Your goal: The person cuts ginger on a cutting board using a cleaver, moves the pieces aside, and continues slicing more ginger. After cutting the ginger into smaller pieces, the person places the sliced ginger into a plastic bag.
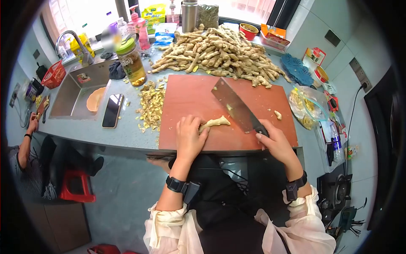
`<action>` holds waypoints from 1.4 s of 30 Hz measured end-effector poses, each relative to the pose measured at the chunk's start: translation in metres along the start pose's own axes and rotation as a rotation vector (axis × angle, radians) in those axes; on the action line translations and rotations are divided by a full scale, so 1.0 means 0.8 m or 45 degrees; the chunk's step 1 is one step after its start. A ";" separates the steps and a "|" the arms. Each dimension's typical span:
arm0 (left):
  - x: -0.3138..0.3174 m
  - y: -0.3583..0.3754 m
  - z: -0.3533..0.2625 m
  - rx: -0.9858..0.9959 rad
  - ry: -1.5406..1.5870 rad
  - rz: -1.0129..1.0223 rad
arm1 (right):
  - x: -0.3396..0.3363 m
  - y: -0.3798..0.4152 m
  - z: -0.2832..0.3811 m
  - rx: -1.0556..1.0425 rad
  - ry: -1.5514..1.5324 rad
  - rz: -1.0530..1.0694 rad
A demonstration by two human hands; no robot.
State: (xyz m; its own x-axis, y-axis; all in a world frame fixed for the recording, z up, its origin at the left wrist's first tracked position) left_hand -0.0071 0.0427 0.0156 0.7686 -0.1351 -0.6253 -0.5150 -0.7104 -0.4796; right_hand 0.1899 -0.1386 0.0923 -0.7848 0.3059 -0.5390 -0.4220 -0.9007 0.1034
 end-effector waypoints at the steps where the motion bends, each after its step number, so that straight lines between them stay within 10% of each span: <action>1: -0.001 -0.001 0.000 -0.001 -0.015 -0.004 | 0.002 -0.003 0.003 -0.008 0.048 0.033; 23: -0.002 -0.005 -0.003 0.004 -0.006 0.006 | 0.027 -0.041 0.018 -0.091 0.776 0.281; 42: 0.000 -0.002 0.000 0.017 0.014 -0.067 | 0.021 -0.045 0.023 -0.176 0.518 0.205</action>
Point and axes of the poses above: each hand's wrist, its own y-axis away from the middle knuckle, its own x-axis out of the palm, z = x × y, the point moved 5 cm from there along -y, towards the middle knuckle, and after that the axes turned 2 degrees about -z, right-handed, at the moved point
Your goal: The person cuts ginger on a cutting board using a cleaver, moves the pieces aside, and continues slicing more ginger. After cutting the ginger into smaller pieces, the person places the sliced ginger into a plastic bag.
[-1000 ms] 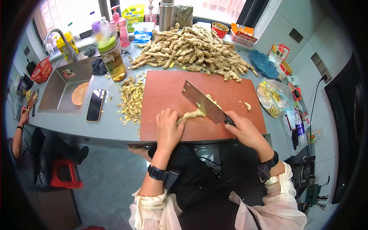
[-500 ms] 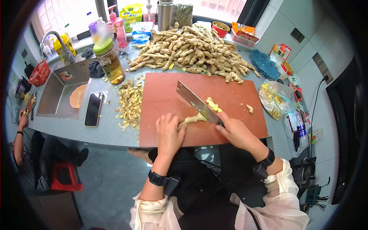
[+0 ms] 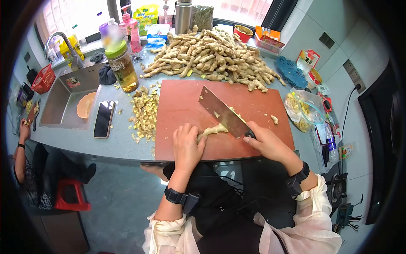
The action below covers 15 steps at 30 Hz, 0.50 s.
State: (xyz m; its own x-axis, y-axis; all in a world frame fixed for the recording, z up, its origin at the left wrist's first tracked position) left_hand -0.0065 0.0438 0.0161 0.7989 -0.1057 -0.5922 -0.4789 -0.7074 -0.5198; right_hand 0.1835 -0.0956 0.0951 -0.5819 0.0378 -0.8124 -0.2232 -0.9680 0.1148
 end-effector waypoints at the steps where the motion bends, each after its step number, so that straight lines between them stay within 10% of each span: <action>1: -0.001 0.000 0.000 0.000 -0.007 0.002 | 0.001 -0.002 0.000 0.001 -0.007 0.022; 15: 0.000 -0.003 -0.003 -0.007 -0.022 0.071 | 0.018 -0.025 0.000 -0.008 0.101 0.030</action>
Point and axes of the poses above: each hand's wrist, its own y-axis away from the middle knuckle, its own x-axis out of the palm, z = x × y, the point moved 5 cm from there along -y, towards the middle knuckle, and after that the axes turned 2 degrees about -z, right-handed, at the moved point
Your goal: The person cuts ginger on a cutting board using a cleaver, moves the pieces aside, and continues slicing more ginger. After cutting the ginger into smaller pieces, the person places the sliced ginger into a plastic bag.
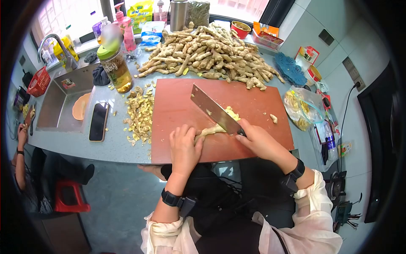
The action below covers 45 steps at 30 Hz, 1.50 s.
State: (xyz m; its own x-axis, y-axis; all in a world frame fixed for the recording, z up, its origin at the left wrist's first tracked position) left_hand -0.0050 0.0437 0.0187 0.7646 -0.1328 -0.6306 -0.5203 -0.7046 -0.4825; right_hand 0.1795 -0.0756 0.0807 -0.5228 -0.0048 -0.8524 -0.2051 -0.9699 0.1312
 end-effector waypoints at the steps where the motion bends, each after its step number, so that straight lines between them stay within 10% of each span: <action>1: -0.001 0.000 -0.001 0.004 0.003 -0.009 | 0.002 -0.001 0.005 0.042 0.051 0.011; 45: 0.001 0.001 0.002 -0.037 -0.017 -0.018 | -0.025 0.034 0.012 0.028 0.087 0.050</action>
Point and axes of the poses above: each hand's wrist, its own y-axis away from the middle knuckle, its own x-axis out of the palm, z = x × y, the point moved 5 cm from there along -y, towards the middle knuckle, and after that the axes turned 2 degrees about -z, right-handed, at the moved point
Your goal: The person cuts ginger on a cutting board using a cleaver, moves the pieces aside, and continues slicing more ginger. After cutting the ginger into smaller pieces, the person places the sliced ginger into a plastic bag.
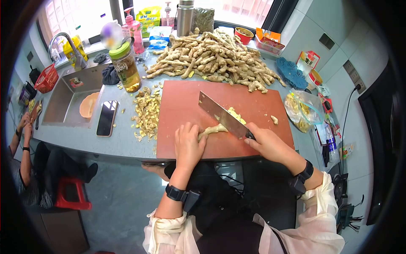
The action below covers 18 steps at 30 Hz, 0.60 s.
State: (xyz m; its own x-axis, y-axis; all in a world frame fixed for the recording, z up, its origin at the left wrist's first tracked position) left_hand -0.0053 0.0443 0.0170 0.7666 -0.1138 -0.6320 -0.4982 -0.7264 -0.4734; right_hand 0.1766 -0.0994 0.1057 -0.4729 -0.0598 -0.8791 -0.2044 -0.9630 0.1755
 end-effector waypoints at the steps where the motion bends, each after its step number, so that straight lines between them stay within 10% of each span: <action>1: 0.000 0.001 0.000 0.001 0.003 0.010 | 0.000 -0.001 0.000 0.002 0.001 0.001; 18: 0.000 0.000 0.000 0.008 -0.016 0.012 | 0.023 -0.039 -0.011 -0.099 0.001 -0.105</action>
State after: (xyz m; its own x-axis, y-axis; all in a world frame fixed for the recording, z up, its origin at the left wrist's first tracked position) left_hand -0.0050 0.0444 0.0171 0.7569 -0.1121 -0.6439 -0.5078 -0.7211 -0.4714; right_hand 0.1821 -0.0726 0.0798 -0.4563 0.0201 -0.8896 -0.1753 -0.9822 0.0678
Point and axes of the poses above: each hand's wrist, its own y-axis away from the middle knuckle, its own x-axis out of the palm, z = x × y, the point moved 5 cm from there along -y, towards the middle knuckle, and after that the axes turned 2 degrees about -z, right-handed, at the moved point
